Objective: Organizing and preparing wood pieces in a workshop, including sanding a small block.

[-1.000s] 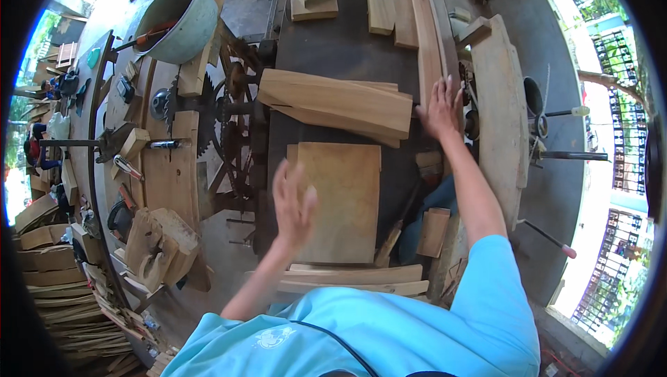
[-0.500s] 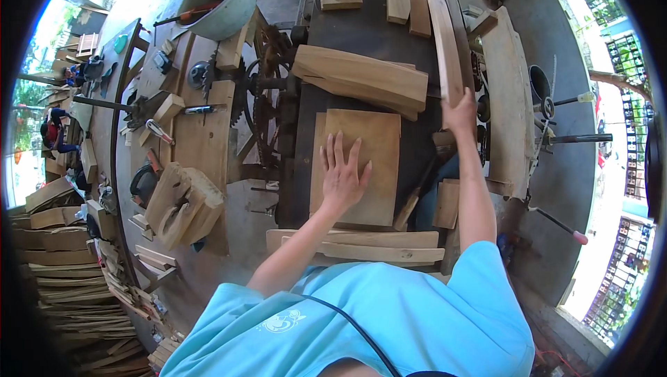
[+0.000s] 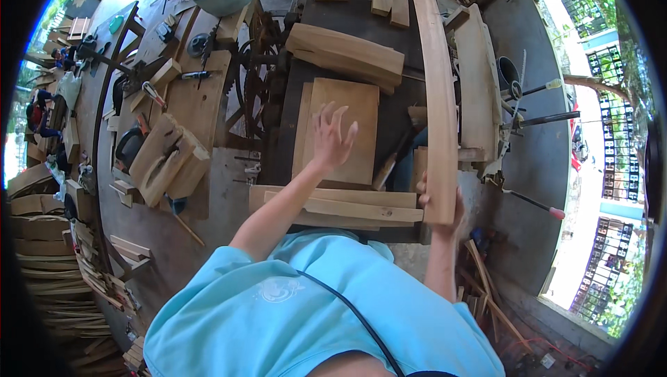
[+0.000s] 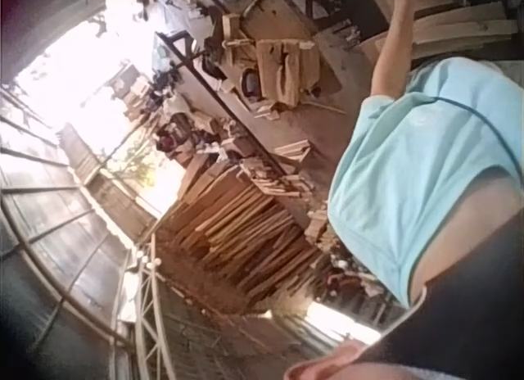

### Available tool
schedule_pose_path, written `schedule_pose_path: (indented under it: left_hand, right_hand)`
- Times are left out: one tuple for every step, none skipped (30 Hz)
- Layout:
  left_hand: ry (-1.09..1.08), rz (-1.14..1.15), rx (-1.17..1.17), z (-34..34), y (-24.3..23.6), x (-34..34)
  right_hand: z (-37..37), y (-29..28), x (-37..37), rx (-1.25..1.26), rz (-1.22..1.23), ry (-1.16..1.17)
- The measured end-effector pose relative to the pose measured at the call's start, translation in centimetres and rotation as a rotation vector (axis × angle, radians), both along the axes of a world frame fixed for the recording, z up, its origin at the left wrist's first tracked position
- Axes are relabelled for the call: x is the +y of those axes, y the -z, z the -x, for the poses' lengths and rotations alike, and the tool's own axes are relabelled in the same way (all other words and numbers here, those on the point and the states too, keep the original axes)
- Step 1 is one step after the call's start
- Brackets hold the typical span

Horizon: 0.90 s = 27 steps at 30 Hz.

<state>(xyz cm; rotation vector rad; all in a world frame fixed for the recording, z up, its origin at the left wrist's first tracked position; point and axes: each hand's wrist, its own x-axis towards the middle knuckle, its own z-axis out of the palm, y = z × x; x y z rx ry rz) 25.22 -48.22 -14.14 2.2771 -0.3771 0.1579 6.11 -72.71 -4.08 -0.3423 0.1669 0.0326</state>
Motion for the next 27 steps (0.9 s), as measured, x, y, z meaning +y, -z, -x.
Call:
schedule_pose_path:
  left_hand:
    - [0.013,0.242,0.114,0.3,-0.6,-0.7]
    - [0.007,0.241,0.114,0.4,-1.2,-1.9]
    - [0.084,0.633,0.425,0.5,-2.2,-3.0]
    - [0.163,1.022,0.738,0.6,-3.2,-3.5]
    - [0.169,1.012,0.743,0.8,-5.3,-3.7]
    - [0.251,1.247,0.97,1.0,-8.4,-4.0]
    - [0.33,1.481,1.192,1.2,-10.2,-4.2]
    - [0.075,1.386,1.214,1.5,-10.2,-4.5]
    - [0.011,1.286,1.153,1.8,-10.1,-4.4]
    - [0.017,1.312,1.143,2.0,-10.0,-3.9]
    - [0.02,1.337,1.132,2.3,-9.9,-3.4]
    - [-0.027,1.384,1.126,2.7,-11.1,-3.2]
    - [-0.016,1.368,1.138,2.7,-11.5,-2.9]
    - [0.019,1.248,1.068,2.5,-11.8,-2.4]
    - [0.05,1.13,0.992,2.2,-12.0,-2.2]
    - [0.062,1.091,0.971,2.1,-12.7,-2.0]
    - [0.068,1.078,0.981,1.8,-12.6,-2.4]
    - [0.058,0.999,0.82,1.6,-12.4,-2.9]
    - [0.046,0.92,0.659,1.6,-12.2,-3.2]
    - [0.049,0.904,0.675,1.4,-12.0,-3.4]
    - [0.048,0.85,0.601,1.3,-12.1,-3.6]
    - [0.045,0.8,0.521,1.2,-12.2,-3.8]
    - [0.051,0.787,0.535,1.1,-12.4,-3.9]
    - [0.039,0.746,0.534,0.9,-12.6,-3.8]
    - [0.023,0.706,0.525,0.4,-12.6,-3.6]
    - [0.029,0.655,0.498,0.0,-12.4,-3.6]
    - [0.023,0.64,0.498,-0.4,-12.0,-3.4]
  right_hand:
    - [1.6,-0.1,1.0,0.001,-0.001,-0.003]
    - [3.0,-0.1,2.0,0.025,0.177,-0.009]
    - [3.9,-0.1,3.0,0.046,0.35,-0.013]
    - [4.3,-1.0,3.6,0.077,0.503,-0.061]
    - [4.0,-2.1,4.5,0.079,0.496,-0.051]
    - [3.3,-3.3,5.6,0.099,0.801,-0.104]
    - [2.8,-4.0,6.4,0.113,1.109,-0.163]
    - [2.9,-4.0,6.8,0.1,1.4,-0.22]
    - [3.0,-4.7,7.5,0.097,1.401,-0.21]
    - [2.9,-5.6,8.3,0.089,1.578,-0.207]
    - [2.8,-6.1,9.0,0.081,1.754,-0.205]
    - [2.6,-6.4,10.2,0.093,1.76,-0.255]
    - [2.7,-5.9,11.2,0.109,1.753,-0.241]
    - [2.8,-4.8,12.0,0.1,1.719,-0.251]
    - [2.6,-3.7,12.5,0.086,1.684,-0.263]
    - [2.2,-3.1,12.7,0.085,1.706,-0.337]
    - [1.4,-2.4,12.9,0.098,1.696,-0.329]
    - [0.7,-1.6,13.1,0.111,1.69,-0.326]
    - [0.1,-1.1,13.2,0.122,1.682,-0.329]
    - [-0.8,-0.7,13.0,0.086,1.617,-0.218]
    - [-1.6,-0.5,12.2,0.111,1.602,-0.218]
    - [-2.7,-0.1,10.8,0.023,1.662,-0.181]
    - [-4.1,0.2,8.9,-0.067,1.718,-0.138]
    - [-5.7,0.5,6.7,-0.009,1.715,-0.035]
    - [-7.7,1.0,3.9,0.042,1.708,0.067]
    - [-9.4,1.9,0.8,0.081,1.947,0.233]
    - [-11.2,3.3,-1.9,0.116,2.171,0.404]
